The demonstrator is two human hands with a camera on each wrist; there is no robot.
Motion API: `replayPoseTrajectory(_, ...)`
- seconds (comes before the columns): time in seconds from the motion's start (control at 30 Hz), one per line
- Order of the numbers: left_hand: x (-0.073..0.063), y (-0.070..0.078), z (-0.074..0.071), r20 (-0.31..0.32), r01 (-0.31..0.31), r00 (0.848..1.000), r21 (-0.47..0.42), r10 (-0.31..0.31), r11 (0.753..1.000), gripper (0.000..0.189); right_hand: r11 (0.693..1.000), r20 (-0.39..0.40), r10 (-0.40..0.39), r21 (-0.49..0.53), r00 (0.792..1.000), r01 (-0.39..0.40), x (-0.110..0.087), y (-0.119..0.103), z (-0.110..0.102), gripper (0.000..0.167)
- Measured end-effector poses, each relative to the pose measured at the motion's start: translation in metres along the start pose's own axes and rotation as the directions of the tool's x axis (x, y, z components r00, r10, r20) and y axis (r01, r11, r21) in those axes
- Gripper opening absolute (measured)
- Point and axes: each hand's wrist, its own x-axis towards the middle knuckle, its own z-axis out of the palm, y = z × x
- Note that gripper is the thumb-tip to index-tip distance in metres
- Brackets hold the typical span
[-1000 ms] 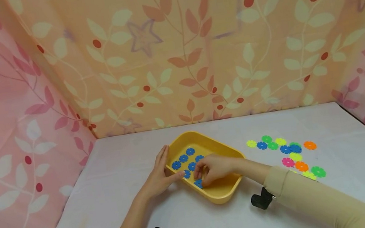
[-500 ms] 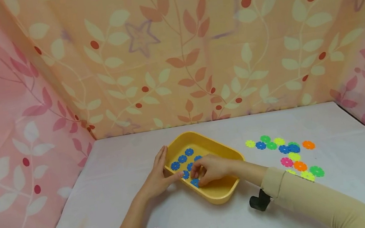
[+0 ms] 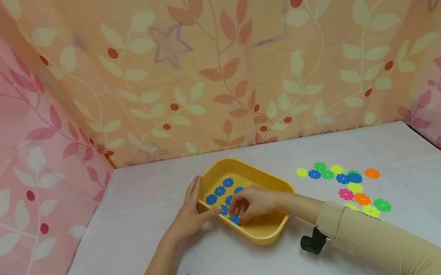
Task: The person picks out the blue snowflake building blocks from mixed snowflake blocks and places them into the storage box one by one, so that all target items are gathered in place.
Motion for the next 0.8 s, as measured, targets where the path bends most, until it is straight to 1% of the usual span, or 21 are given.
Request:
replayPoseTrajectory(0.23,-0.0003,-0.0008,-0.0006,-0.001,-0.006,1.0,0.009,0.006,1.0,0.107,1.0,-0.001,-0.012,0.004,1.0,0.012,-0.0014,-0.0017,-0.0004,0.026)
replayPoseTrajectory(0.43,0.0004,-0.0009,-0.0004,-0.004,-0.005,1.0,0.014,0.006,1.0,0.107,1.0,0.003,-0.002,0.009,1.0,0.002,-0.001,-0.0023,-0.0012,0.025)
replayPoseTrajectory(0.63,0.0007,-0.0006,0.0,-0.006,0.001,1.0,0.019,-0.001,1.0,0.108,0.999,0.0,0.025,0.029,1.0,-0.025,-0.0009,-0.0018,-0.0018,0.025)
replayPoseTrajectory(0.8,0.0006,-0.0001,0.0004,-0.007,0.006,1.0,0.016,-0.006,1.0,0.107,0.999,-0.001,0.023,0.032,1.0,-0.023,-0.0008,-0.0009,-0.0019,0.025)
